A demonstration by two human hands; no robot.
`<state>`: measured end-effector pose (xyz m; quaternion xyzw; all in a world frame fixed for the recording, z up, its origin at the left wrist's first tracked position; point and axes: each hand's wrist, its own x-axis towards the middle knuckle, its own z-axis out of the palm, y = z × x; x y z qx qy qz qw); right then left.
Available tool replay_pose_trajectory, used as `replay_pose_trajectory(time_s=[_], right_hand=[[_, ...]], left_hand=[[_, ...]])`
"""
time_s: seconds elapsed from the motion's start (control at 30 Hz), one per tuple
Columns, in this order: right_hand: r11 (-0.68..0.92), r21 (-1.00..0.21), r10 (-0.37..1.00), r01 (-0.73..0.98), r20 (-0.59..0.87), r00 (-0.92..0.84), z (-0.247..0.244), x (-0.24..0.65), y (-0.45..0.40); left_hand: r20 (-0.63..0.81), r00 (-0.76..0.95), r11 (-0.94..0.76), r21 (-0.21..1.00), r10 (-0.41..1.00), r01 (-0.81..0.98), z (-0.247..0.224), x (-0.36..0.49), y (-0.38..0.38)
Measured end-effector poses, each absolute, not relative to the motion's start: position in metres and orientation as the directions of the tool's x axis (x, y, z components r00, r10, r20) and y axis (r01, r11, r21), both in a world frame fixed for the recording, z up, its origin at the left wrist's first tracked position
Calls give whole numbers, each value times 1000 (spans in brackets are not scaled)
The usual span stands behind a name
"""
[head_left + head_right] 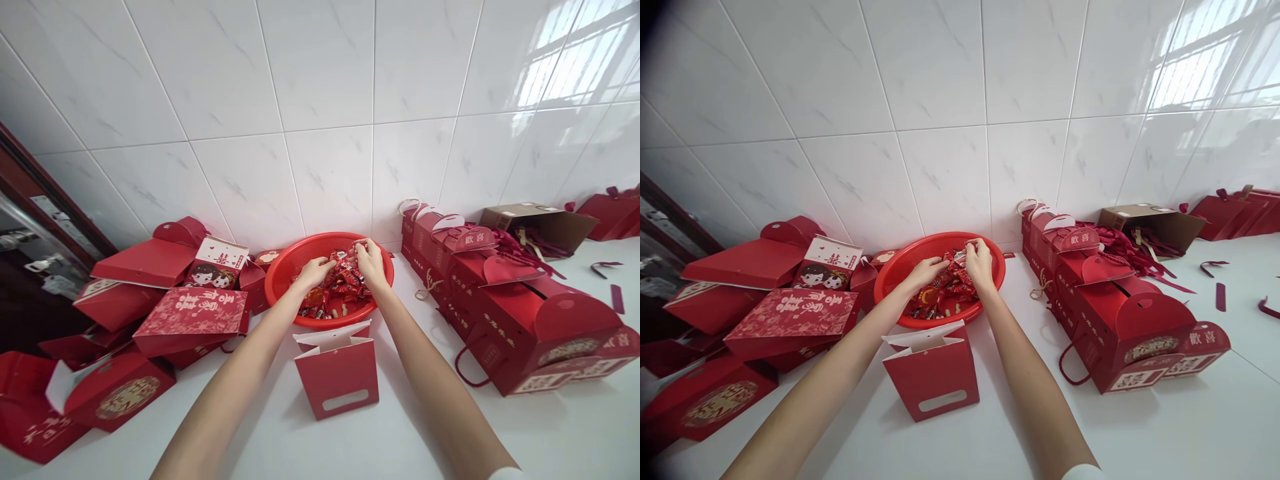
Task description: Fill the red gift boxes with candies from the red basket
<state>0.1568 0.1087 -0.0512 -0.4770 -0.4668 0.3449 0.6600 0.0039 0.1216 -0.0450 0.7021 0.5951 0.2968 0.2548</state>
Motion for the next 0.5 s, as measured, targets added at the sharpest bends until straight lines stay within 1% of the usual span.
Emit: replay_pose_trajectory(time_s=[0.13,0.27,0.37,0.43,0.47,0.5], right_hand=[[286,-957,917,-55,257,305,-49,156,108],[306,-950,905,-53,273,326,-49,157,106],[326,-944,892,-49,290,348,-50,158,106],[337,-940,886,-54,297,356,-50,158,105],[342,-938,884,-58,300,360,-50,157,105],[347,-936,881,-64,302,364,-49,157,104]], left_hand=[[111,100,-149,667,989,730,-46,4,124],[110,79,-129,600,991,789,-47,1,125],[152,72,-143,530,986,836,-47,1,121],[201,99,-186,481,975,857,-47,5,116],[224,153,-242,456,963,856,-47,9,113],[233,254,-333,425,939,841,-47,14,110]])
